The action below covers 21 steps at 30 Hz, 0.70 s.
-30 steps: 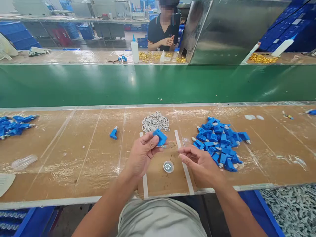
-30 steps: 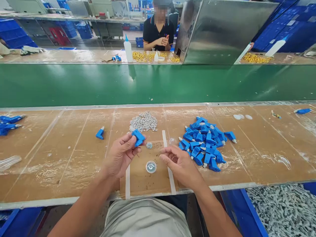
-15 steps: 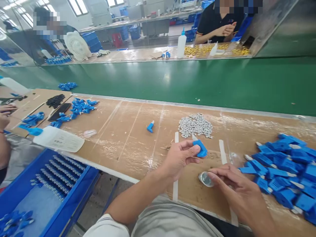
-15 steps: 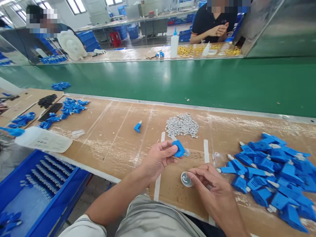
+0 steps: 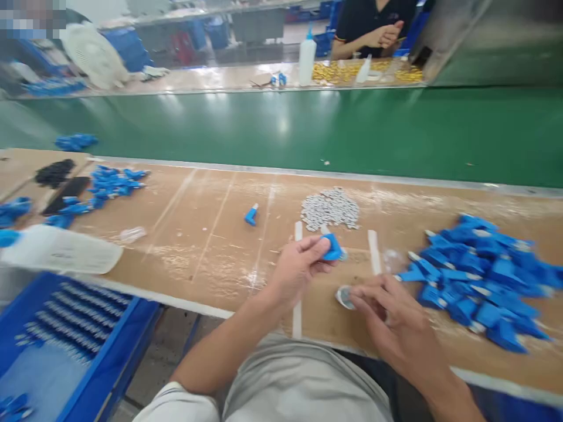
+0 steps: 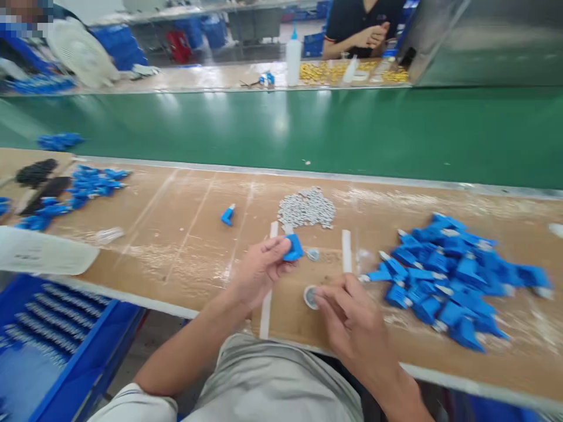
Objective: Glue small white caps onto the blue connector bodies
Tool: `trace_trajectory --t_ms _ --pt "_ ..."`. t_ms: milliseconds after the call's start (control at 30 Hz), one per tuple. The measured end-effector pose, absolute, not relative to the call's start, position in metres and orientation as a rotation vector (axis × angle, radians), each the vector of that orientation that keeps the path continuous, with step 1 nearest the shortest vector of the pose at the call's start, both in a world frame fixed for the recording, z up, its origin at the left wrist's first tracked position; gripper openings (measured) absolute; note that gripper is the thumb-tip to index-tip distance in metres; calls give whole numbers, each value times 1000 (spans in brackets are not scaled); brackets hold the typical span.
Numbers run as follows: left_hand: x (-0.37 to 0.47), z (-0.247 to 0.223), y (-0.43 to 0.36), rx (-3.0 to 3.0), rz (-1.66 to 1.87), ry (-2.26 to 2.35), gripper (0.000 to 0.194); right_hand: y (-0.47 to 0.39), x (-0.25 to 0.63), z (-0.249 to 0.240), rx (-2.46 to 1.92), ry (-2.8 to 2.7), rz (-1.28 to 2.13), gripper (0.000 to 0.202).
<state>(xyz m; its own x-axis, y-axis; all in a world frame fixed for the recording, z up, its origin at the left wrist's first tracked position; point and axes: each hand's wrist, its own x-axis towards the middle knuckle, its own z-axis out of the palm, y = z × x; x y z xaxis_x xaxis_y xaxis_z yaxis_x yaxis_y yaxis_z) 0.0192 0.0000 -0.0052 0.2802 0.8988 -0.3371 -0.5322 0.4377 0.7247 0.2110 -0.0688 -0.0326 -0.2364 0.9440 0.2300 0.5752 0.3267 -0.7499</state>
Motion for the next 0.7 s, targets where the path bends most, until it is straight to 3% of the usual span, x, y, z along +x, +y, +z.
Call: trace_trajectory --t_ms 400,700 --pt "13 -9 -1 535 841 766 26 -53 229 -20 -1406 -1254 1136 19" --pt "21 -4 -10 419 686 695 23 -46 208 29 -1299 -1310 731 6"
